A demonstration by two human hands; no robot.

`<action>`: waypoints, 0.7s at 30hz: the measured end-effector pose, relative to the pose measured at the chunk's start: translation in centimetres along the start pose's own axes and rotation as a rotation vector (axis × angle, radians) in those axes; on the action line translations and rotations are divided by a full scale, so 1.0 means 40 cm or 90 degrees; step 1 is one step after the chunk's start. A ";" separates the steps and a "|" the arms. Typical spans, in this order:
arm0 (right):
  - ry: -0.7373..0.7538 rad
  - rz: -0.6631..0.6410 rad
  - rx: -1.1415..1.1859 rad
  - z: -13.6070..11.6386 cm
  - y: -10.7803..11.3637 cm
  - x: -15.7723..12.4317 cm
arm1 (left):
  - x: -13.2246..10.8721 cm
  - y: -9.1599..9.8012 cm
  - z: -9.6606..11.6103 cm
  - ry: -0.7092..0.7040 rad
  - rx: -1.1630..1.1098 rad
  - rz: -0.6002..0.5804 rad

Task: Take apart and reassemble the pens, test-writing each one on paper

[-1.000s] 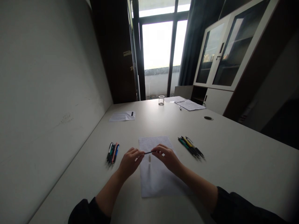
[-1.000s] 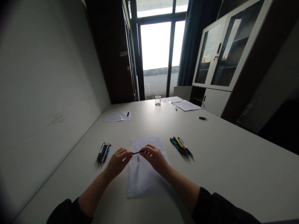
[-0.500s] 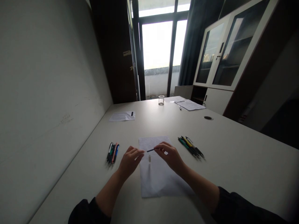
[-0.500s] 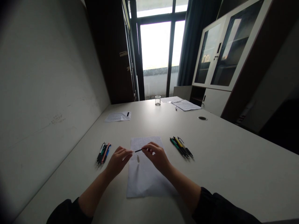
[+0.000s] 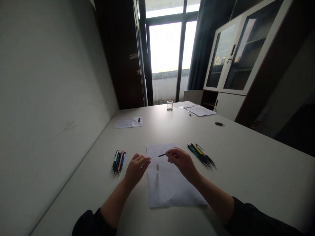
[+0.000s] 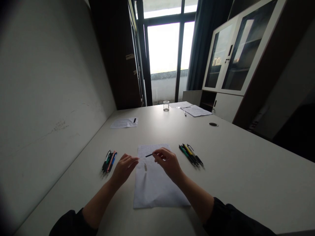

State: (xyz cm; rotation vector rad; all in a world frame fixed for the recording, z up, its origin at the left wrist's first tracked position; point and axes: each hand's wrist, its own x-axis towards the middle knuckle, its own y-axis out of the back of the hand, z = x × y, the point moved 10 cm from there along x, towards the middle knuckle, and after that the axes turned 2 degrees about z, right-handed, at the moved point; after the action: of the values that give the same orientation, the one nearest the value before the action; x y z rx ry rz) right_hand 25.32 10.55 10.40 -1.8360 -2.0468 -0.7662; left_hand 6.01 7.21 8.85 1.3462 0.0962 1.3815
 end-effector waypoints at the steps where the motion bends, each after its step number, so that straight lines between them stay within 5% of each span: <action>1: -0.008 0.006 0.007 0.003 0.005 0.002 | 0.000 0.001 -0.002 0.000 0.000 0.004; 8: 0.071 0.031 -0.097 -0.037 0.051 0.015 | -0.003 0.003 -0.015 0.018 -0.016 0.013; 21: 0.310 -0.277 -0.311 -0.101 -0.061 -0.068 | -0.002 0.025 -0.020 0.035 -0.034 0.051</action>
State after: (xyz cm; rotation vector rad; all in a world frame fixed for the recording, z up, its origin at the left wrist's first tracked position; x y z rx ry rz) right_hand 22.78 5.93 11.78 -1.2044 -2.0464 -1.7618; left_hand 4.79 7.30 9.23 1.2805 0.0419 1.4791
